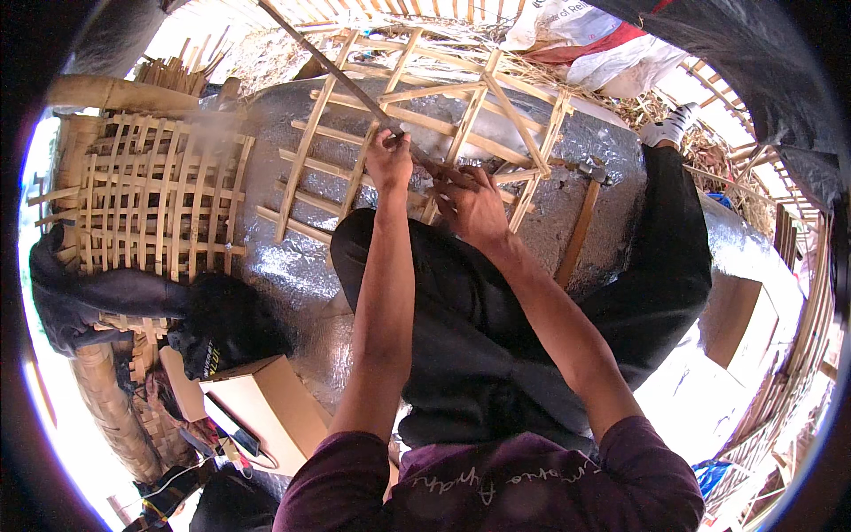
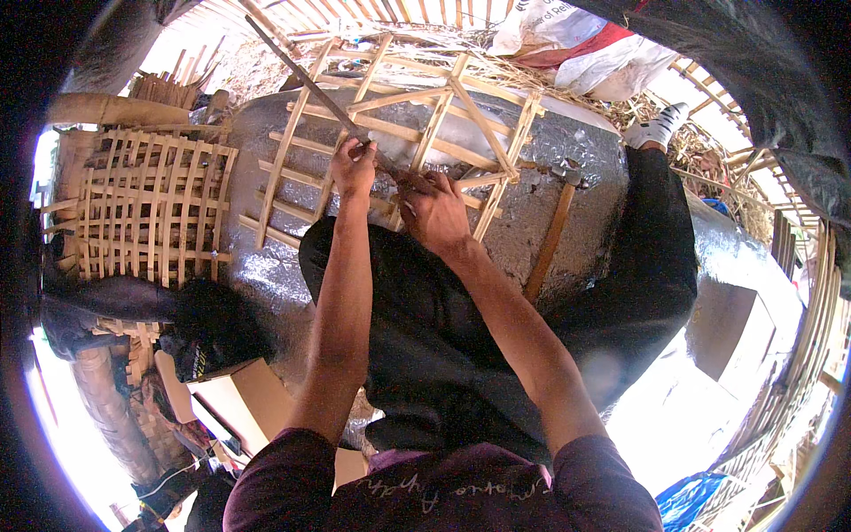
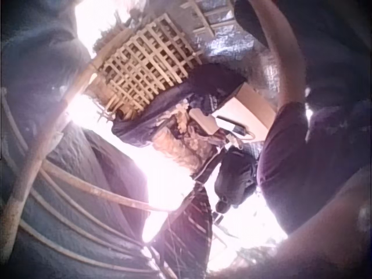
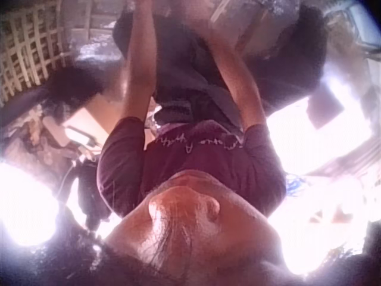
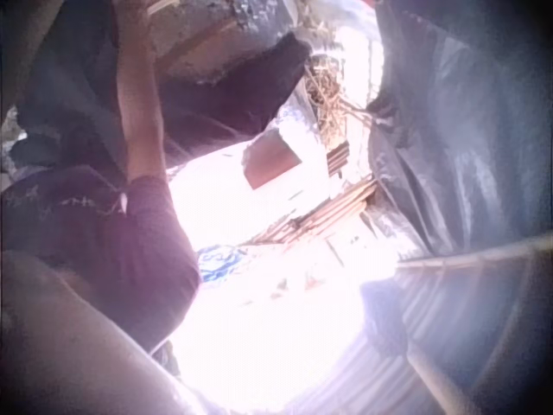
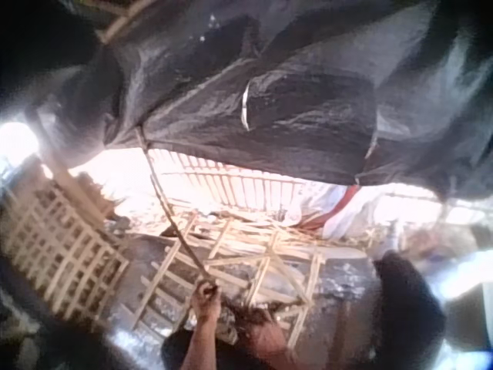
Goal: The person constructs a wooden lattice structure by hammering nails into thin wood strips and shaving bamboo pieces with a knife.
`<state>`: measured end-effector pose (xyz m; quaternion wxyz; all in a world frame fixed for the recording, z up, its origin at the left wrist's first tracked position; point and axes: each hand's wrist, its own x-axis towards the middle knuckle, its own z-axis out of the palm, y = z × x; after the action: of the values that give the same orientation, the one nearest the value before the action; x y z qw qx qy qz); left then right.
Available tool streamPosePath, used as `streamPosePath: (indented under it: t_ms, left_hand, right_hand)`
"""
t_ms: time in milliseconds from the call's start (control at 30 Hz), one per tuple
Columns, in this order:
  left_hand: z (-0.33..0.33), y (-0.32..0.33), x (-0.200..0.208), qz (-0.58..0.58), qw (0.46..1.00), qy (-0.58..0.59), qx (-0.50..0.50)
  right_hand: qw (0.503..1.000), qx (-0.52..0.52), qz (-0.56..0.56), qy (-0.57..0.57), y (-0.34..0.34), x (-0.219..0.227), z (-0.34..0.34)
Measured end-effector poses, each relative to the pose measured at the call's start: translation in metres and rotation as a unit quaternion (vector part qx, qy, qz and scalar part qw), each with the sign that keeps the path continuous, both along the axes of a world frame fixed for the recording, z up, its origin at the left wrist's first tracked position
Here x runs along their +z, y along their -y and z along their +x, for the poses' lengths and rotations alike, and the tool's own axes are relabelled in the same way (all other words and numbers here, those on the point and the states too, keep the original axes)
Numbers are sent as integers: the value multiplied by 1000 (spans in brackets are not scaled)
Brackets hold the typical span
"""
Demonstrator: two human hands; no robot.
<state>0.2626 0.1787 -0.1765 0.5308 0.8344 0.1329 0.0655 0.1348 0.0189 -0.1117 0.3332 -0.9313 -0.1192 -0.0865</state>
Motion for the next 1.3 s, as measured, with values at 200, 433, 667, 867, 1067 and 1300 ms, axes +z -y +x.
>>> streamPosePath:
  t_ms: [200, 433, 667, 867, 1067, 1300]
  left_hand:
    - [3, 5, -7, -32, 997, -61, 23]
    - [-4, 11, 2, -62, 995, -60, 53]
    - [-11, 12, 24, -145, 983, -97, 61]
    - [-9, 9, 26, -113, 988, -94, 45]
    - [-11, 15, 30, -42, 997, -59, 9]
    - [-4, -13, 9, 123, 992, -17, 9]
  right_hand:
    - [999, -45, 0, 19, 7, -5, -20]
    - [997, -41, -59, -7, 6, -21, -20]
    - [998, -43, -22, -27, 3, -12, -21]
    - [999, -16, -46, -25, 7, -15, -20]
    - [998, -32, -49, -22, 9, -27, -20]
    - [999, -3, -23, -44, -2, 0, -19]
